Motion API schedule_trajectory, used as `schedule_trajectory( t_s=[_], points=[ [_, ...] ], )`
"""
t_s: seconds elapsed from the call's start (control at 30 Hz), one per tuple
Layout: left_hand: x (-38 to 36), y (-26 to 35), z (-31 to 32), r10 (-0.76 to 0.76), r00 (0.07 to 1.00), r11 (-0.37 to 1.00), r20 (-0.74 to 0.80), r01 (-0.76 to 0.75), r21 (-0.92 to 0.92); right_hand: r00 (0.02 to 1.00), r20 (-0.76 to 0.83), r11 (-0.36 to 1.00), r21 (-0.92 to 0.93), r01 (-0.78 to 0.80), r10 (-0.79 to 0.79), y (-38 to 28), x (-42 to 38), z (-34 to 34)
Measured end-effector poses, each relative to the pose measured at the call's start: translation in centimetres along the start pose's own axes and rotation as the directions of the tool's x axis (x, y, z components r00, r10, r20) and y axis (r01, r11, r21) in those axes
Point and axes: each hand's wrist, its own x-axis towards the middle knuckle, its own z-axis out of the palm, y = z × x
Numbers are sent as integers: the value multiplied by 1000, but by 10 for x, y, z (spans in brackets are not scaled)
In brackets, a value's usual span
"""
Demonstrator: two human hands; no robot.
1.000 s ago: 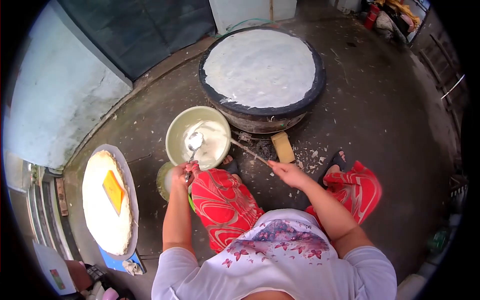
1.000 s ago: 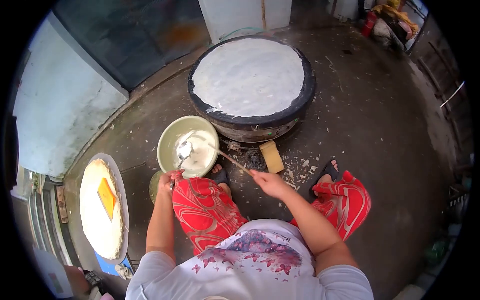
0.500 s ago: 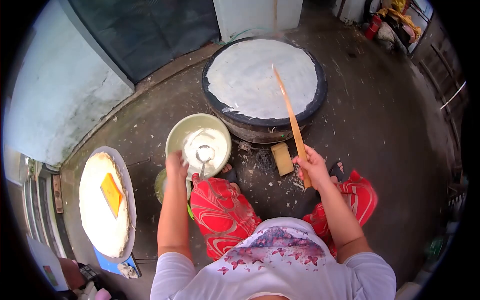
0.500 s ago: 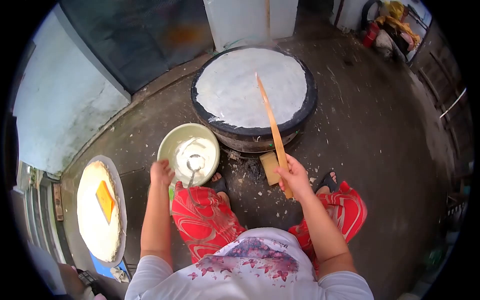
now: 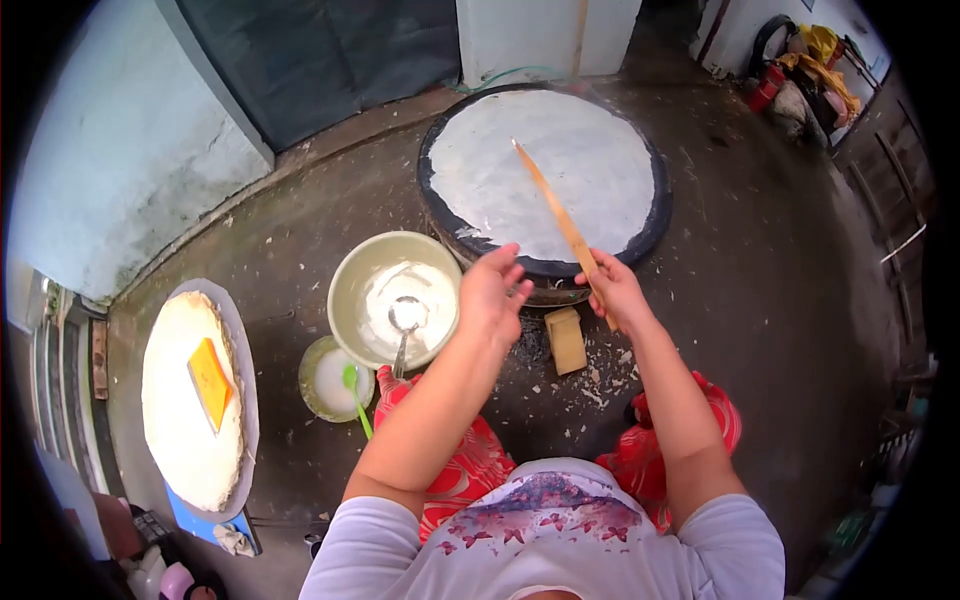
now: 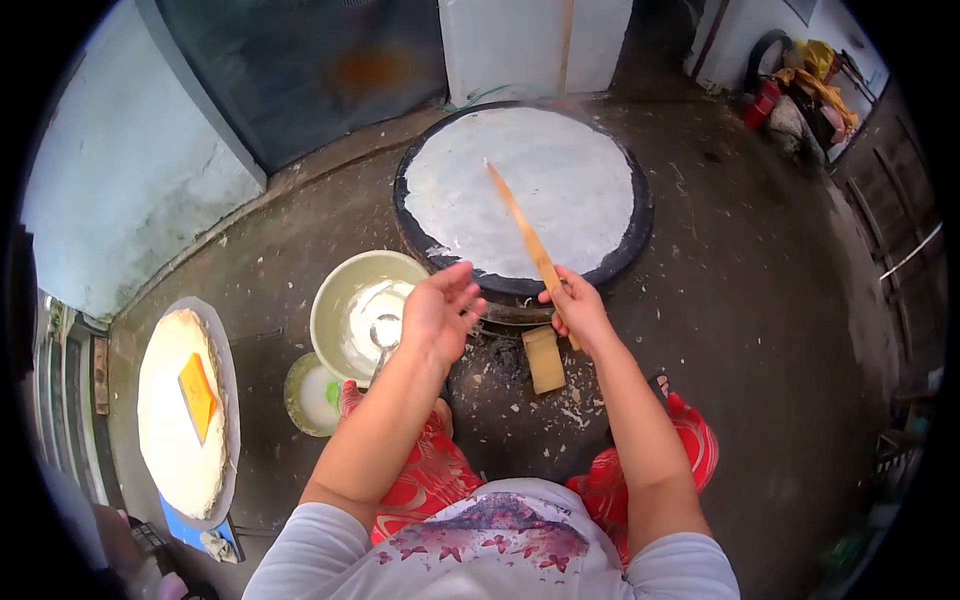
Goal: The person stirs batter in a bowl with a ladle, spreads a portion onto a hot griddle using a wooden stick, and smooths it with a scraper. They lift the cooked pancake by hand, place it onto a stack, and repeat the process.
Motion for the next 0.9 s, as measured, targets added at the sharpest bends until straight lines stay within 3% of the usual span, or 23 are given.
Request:
schedule_trajectory(
  t_s=[0.23,0.4,0.57,0.63,0.67,0.7,0.73,0.77,0.83,0.9],
  points=[
    [-2,-10,6,36,995,999,90,-35,-6,1000,-13,997,-75,-6,5,-25,83,16],
    [-4,-11,11,-105,988,994,111,105,7,999,-43,993,-116,-32,27,-34,119,22],
    [-3,-12,14,-126,984,992,126,125,13,993,-106,980,-186,-76,57,-31,146,23],
    [-4,-11,15,-138,981,990,134,138,8,990,-126,920,-378,-106,62,-24,162,16],
    [-4,-12,16,-152,978,988,144,152,6,990,-125,919,-379,-106,63,-13,173,10],
    [-4,-12,17,-151,978,988,143,152,5,977,-129,752,-657,47,-173,1,184,4],
    [-4,-12,17,-152,978,988,141,154,-4,919,-56,480,-864,151,-390,9,190,1],
    [-3,-12,18,-152,979,988,139,155,-12,920,-56,480,-864,150,-389,-2,178,9],
    [-1,-14,19,-158,978,987,138,162,-15,855,-184,169,-979,-115,-484,-22,155,18],
    [0,-14,19,-158,978,987,139,162,-18,853,-193,247,-966,-79,-484,-25,158,17]
  ],
)
